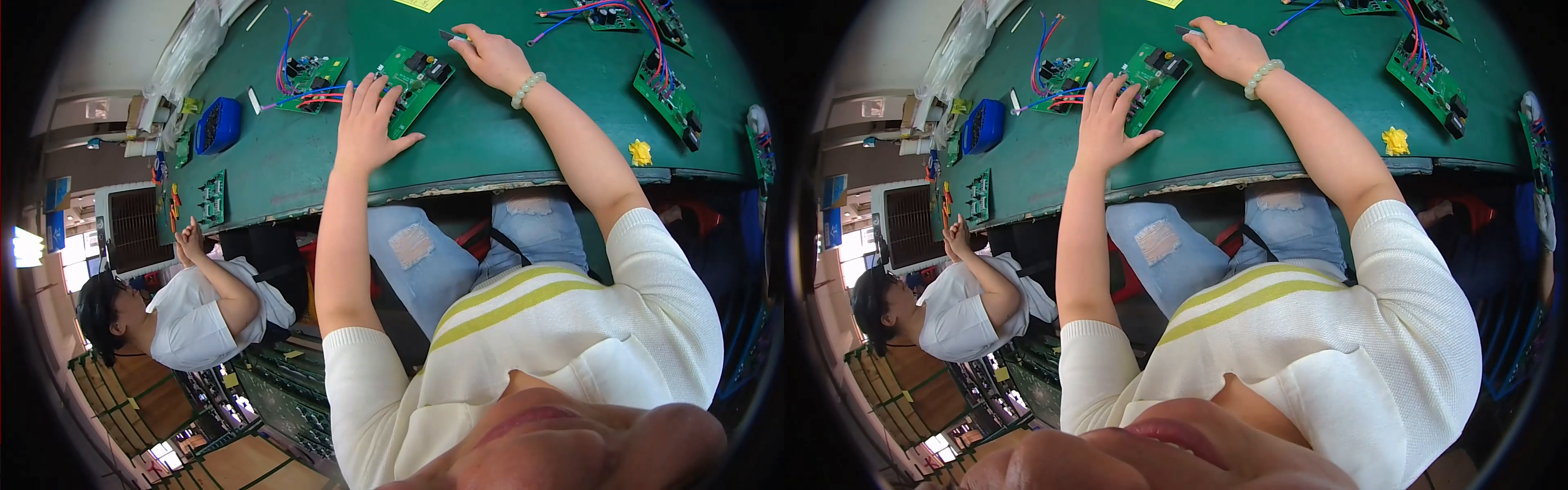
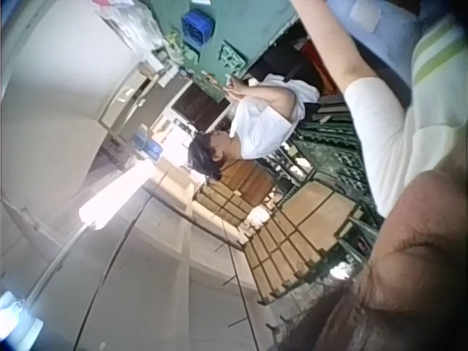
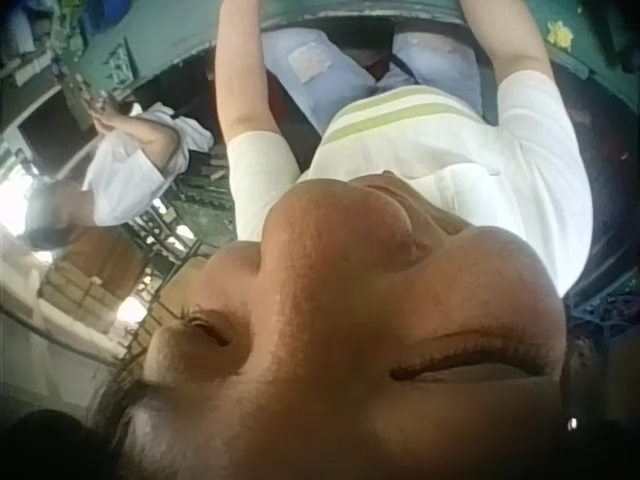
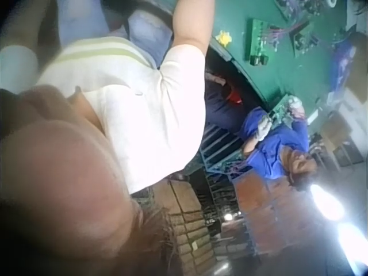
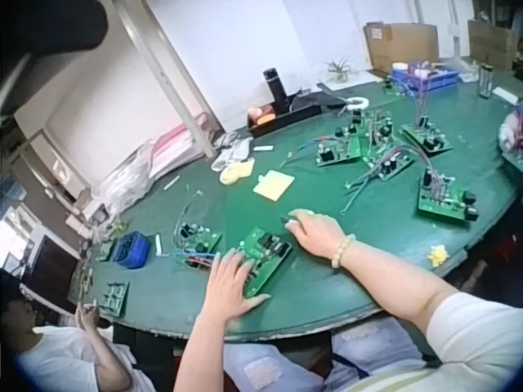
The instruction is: Manually assemble and inspect components on a printed circuit board at a production workbench.
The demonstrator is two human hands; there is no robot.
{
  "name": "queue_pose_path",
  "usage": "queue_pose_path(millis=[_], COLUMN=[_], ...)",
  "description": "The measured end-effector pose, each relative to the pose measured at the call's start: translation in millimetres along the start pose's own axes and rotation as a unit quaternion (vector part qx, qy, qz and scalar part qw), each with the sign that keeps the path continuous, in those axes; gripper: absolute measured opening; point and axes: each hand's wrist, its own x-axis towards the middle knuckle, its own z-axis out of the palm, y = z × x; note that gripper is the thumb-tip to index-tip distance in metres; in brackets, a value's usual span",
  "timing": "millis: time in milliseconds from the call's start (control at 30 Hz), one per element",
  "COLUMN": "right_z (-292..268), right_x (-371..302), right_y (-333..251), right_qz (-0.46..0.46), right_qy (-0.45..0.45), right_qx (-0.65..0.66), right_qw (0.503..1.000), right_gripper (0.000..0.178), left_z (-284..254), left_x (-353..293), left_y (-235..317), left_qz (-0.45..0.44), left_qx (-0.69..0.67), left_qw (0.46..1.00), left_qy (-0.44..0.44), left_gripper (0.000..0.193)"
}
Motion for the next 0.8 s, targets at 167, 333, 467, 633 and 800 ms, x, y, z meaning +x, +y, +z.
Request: queue_pose_path(millis=[167,333,467,633,800], right_z=[-1,-5,-5,8,11], right_x=[2,2,4,4,-2], right_y=[6,0,-2,4,-5], right_qz=[0.016,0.012,0.035,-0.003,-0.044], right_qy=[-0.005,-0.003,0.002,0.035,0.001], right_qx=[0.027,0.047,0.085,0.116,0.113], right_qw=[0.999,0.999,0.996,0.993,0.993], right_gripper=[0.039,0.040,0.041,0.039,0.036], left_z=[-7,0,3,13,46], left_x=[0,-4,-6,-8,-27], left_y=[-20,-20,-2,-10,-19], left_qz=[0.085,0.110,-0.158,-0.335,-0.388], left_qx=[-0.012,0.016,-0.307,-0.676,-0.625], left_qw=[0.996,0.994,0.923,0.605,0.613], left_qy=[-0.020,-0.006,0.169,0.254,0.288], left_gripper=[0.065,0.054,0.035,0.057,0.052])
